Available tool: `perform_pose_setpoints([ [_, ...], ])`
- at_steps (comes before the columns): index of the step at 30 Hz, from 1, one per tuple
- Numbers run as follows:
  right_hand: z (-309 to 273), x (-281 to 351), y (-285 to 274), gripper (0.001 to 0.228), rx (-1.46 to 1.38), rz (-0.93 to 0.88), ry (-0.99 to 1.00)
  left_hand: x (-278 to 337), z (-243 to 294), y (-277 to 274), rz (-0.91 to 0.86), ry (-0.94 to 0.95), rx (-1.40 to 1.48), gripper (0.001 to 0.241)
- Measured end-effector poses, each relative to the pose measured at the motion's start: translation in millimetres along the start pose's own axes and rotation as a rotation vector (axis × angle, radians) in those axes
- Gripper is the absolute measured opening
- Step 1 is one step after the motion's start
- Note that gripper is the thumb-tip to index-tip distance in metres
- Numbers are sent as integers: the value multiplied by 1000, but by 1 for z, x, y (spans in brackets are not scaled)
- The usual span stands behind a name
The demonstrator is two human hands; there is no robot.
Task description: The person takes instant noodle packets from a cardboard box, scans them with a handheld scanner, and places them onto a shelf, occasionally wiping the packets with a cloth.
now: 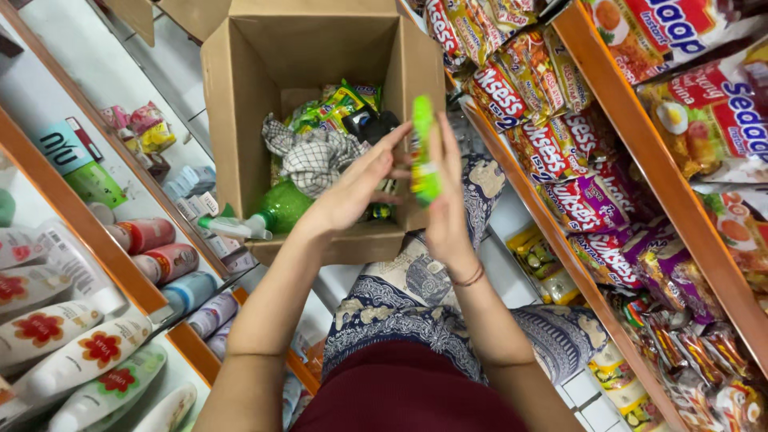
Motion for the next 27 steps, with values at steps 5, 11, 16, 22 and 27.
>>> perform_pose_setpoints([
  [5,-27,6,-8,89,4,13,-50,-2,7,13,120,142,-1,67],
  [11,12,21,-53,84,-472,217,119,5,5,20,133,-11,588,48],
  [16,46,43,-60,63,-983,68,183,3,42,38,109,147,-198,39],
  [22,69,59,-75,41,-926,188,298,-11,60,43,314,-2,-777,23],
  [27,72,57,-76,35,-940,250,339,-25,58,32,327,25,-844,20],
])
Point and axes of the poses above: each hand's wrist, its own x-axis away from the middle knuckle, its own y-axis out of the palm, z = x × y, the point moved 3 cm from there along -x, towards the middle knuckle, and after that the axes turned 14 degrees about -z, right-handed, at the moved point
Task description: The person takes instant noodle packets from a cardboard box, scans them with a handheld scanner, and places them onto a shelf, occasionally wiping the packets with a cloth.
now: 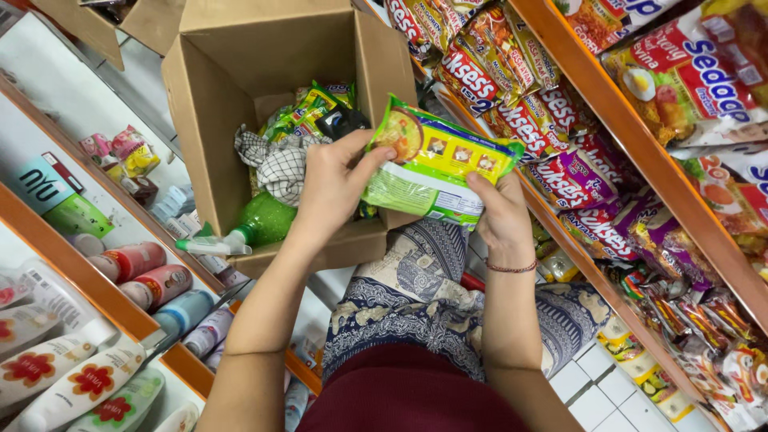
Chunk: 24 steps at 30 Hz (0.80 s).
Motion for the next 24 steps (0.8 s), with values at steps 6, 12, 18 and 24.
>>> perform_pose_setpoints([
  [6,-2,-8,-8,33,70,18,48,-13,-8,8,33,78,-394,25],
  [12,6,-18,-20,32,112,88,104,-29,-42,14,9,-36,-381,27],
  [18,4,-24,-41,30,91,191,70,-68,-144,14,258,-228,-221,31],
  [24,12,-27,-49,30,105,227,53,-96,-236,32,-4,-779,225,59],
])
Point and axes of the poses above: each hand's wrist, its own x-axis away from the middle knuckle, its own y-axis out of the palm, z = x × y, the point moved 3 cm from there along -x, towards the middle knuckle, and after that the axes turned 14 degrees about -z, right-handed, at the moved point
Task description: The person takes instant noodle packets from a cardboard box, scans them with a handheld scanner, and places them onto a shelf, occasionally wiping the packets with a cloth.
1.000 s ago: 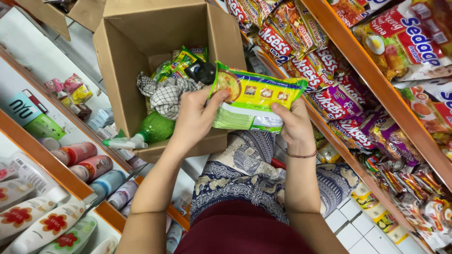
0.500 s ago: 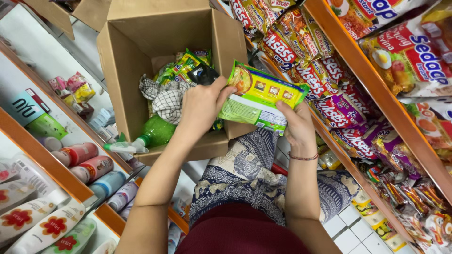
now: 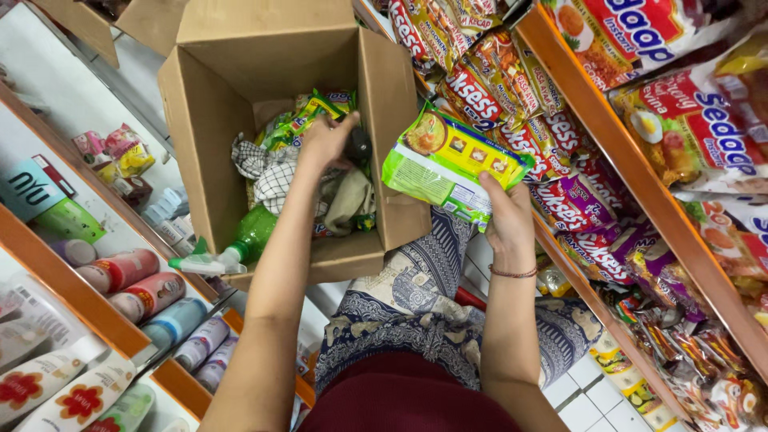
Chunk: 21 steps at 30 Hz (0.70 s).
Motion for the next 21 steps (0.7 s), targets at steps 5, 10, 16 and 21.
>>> perform_pose_setpoints([
  [5,7,-7,5,28,-16,-25,19,-10,-35,14,-276,-65,101,97],
  [10,4,-10,7,30,-29,-27,5,17,-39,-7,-116,523,88,99],
  [16,-3,-6,11,38,-165,-15,-16,118,-9,-29,-277,566,697,86],
  [21,-7,3,25,43,-329,-14,-39,188,25,-2,-394,780,921,65],
])
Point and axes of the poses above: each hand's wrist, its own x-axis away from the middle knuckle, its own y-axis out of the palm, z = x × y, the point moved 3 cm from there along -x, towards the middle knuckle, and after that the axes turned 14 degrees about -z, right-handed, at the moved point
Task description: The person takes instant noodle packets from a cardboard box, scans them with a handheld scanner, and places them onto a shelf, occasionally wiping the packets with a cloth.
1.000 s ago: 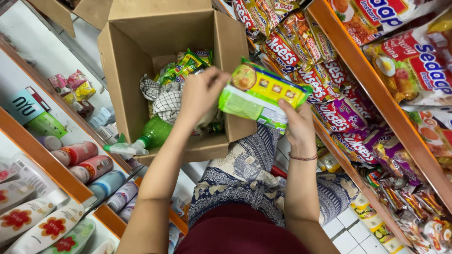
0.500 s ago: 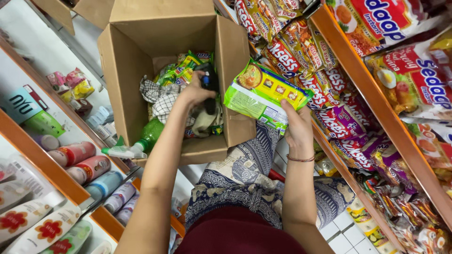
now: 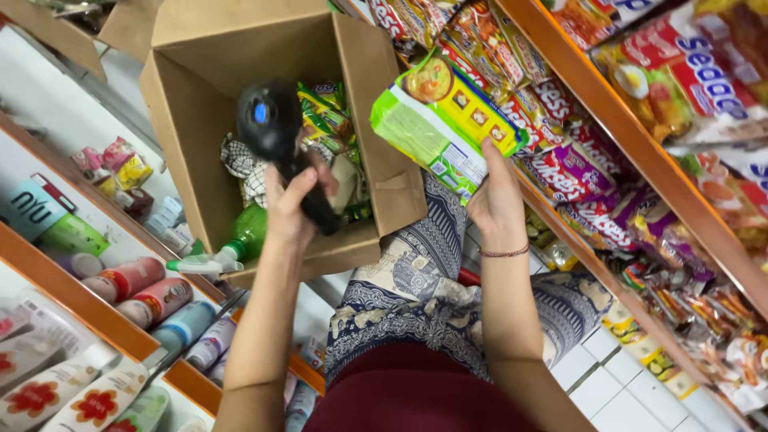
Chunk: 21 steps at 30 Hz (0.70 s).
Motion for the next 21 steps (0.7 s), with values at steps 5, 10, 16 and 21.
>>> perform_pose_setpoints([
  [5,-3,22,17,50,-165,24,48,18,-38,56,45,-9,71,52],
  [10,-11,52,34,52,-215,14,-96,29,-72,106,-25,-16,-432,26],
  [16,-15,95,40,45,-176,-19,-284,39,-79,146,-105,-19,-593,27],
  [21,-21,126,32,46,-156,32,-410,48,-84,166,-137,-30,-592,25],
])
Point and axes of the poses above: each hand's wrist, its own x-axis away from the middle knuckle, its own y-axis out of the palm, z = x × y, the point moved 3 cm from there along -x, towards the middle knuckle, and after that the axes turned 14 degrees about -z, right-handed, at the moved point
